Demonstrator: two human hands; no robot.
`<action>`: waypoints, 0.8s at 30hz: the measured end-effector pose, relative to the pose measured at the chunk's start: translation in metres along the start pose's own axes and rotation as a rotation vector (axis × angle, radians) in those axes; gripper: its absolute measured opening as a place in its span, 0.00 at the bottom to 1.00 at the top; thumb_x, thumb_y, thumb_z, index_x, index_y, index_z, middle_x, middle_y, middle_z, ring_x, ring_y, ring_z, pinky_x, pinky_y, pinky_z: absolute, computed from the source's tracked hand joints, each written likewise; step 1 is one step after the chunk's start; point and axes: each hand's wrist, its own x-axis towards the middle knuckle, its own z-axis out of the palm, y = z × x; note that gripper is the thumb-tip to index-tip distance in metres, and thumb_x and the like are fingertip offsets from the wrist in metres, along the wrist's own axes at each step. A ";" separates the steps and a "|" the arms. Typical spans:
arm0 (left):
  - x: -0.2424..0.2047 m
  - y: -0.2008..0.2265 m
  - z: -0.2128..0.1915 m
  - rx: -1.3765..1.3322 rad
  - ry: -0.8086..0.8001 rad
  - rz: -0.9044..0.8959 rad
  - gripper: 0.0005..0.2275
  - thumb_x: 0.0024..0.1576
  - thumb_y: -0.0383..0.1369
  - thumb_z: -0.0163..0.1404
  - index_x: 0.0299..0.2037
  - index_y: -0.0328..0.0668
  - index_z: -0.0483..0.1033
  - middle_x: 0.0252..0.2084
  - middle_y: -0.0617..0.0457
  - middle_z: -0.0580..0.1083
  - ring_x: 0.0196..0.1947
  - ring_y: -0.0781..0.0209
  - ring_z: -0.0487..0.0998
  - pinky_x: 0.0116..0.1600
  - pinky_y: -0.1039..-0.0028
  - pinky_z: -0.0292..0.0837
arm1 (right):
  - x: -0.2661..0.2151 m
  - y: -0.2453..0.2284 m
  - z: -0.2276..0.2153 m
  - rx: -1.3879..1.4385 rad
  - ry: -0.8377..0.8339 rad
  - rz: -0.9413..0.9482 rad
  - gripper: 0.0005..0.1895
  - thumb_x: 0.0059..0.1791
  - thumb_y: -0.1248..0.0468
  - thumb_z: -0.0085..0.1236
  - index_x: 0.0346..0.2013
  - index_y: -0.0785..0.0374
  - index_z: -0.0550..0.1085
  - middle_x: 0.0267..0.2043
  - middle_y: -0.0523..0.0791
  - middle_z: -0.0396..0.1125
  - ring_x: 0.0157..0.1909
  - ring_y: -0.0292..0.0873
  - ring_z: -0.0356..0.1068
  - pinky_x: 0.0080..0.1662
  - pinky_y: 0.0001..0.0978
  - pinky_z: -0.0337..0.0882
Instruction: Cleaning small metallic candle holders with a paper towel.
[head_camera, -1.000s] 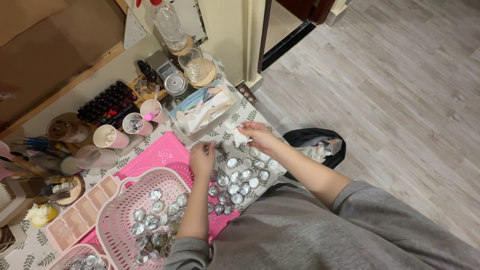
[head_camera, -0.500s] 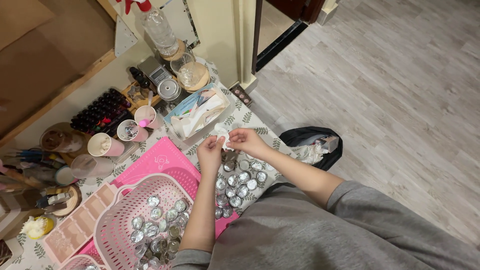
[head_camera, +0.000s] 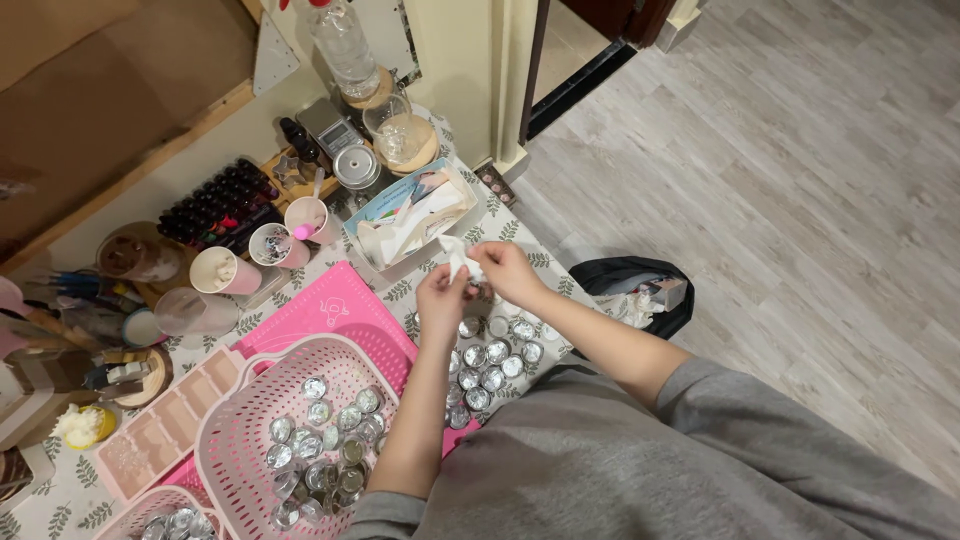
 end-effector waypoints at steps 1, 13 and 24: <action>0.008 -0.006 -0.006 -0.002 0.002 0.004 0.05 0.61 0.28 0.52 0.43 0.35 0.77 0.31 0.56 0.78 0.26 0.70 0.75 0.30 0.79 0.69 | -0.003 -0.007 0.003 -0.002 -0.003 -0.003 0.20 0.59 0.58 0.51 0.30 0.71 0.75 0.20 0.42 0.67 0.17 0.34 0.64 0.22 0.30 0.65; -0.002 0.038 0.000 0.376 -0.009 0.072 0.11 0.66 0.33 0.48 0.39 0.31 0.80 0.27 0.51 0.78 0.22 0.67 0.77 0.30 0.77 0.72 | -0.006 -0.012 -0.004 0.099 -0.154 -0.057 0.12 0.52 0.63 0.60 0.42 0.71 0.80 0.29 0.43 0.76 0.29 0.31 0.73 0.29 0.25 0.73; 0.005 0.035 -0.008 0.563 -0.036 0.259 0.10 0.57 0.28 0.56 0.48 0.35 0.79 0.33 0.53 0.79 0.22 0.64 0.80 0.27 0.74 0.72 | -0.005 0.008 -0.008 0.253 -0.200 0.090 0.09 0.53 0.61 0.59 0.40 0.66 0.79 0.28 0.41 0.72 0.25 0.31 0.67 0.28 0.22 0.68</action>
